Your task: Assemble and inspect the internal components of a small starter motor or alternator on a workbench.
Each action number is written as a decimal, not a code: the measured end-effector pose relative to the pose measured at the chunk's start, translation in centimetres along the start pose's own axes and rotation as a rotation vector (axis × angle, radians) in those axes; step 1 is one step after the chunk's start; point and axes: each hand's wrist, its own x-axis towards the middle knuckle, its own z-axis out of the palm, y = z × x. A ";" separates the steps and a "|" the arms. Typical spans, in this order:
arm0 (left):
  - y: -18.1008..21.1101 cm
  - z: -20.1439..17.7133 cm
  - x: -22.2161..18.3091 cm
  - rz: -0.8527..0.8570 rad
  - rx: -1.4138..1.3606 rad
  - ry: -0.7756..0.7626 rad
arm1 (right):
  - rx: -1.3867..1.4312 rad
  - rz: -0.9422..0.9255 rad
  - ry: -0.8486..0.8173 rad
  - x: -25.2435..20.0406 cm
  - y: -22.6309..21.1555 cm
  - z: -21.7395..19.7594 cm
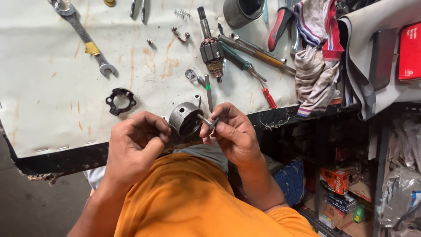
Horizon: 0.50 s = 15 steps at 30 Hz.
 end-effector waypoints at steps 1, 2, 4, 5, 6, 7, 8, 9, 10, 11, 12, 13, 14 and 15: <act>-0.5 -0.2 -0.3 0.001 0.000 0.003 | 0.000 0.002 -0.002 0.0 0.1 0.1; -0.9 -0.4 -0.6 -0.024 -0.033 -0.009 | -0.012 0.003 -0.008 -0.1 0.2 0.2; -0.3 0.3 -0.7 -0.047 -0.065 -0.020 | -0.024 0.003 -0.017 -0.2 0.4 0.4; 0.8 1.1 -0.7 -0.079 0.244 0.031 | -0.096 -0.029 -0.006 -0.3 0.6 0.5; 1.9 2.0 -0.7 -0.113 0.553 0.082 | -0.169 -0.061 0.005 -0.4 0.7 0.5; 2.0 2.2 -0.5 -0.114 0.554 0.084 | -0.168 -0.059 0.004 -0.4 0.8 0.5; 2.0 2.4 -0.3 0.089 0.654 0.095 | -0.316 -0.102 0.023 -0.5 0.8 0.5; 2.2 2.5 -0.1 0.296 0.751 0.102 | -0.465 -0.147 0.043 -0.5 0.8 0.5; 2.3 2.5 0.0 0.297 0.753 0.101 | -0.465 -0.148 0.042 -0.4 0.6 0.7; 2.4 2.5 0.1 0.290 0.819 0.060 | -0.466 -0.154 0.030 -0.4 0.4 0.8; 2.5 2.5 0.2 0.283 0.886 0.017 | -0.467 -0.159 0.017 -0.5 0.2 1.0; 2.3 2.6 0.3 0.283 0.888 0.019 | -0.466 -0.160 0.015 -0.5 -0.1 1.0; 2.2 2.6 0.3 0.316 0.975 0.024 | -0.508 -0.180 -0.006 -0.4 -0.4 1.1; 2.0 2.7 0.4 0.349 1.062 0.028 | -0.551 -0.200 -0.028 -0.5 -0.7 1.1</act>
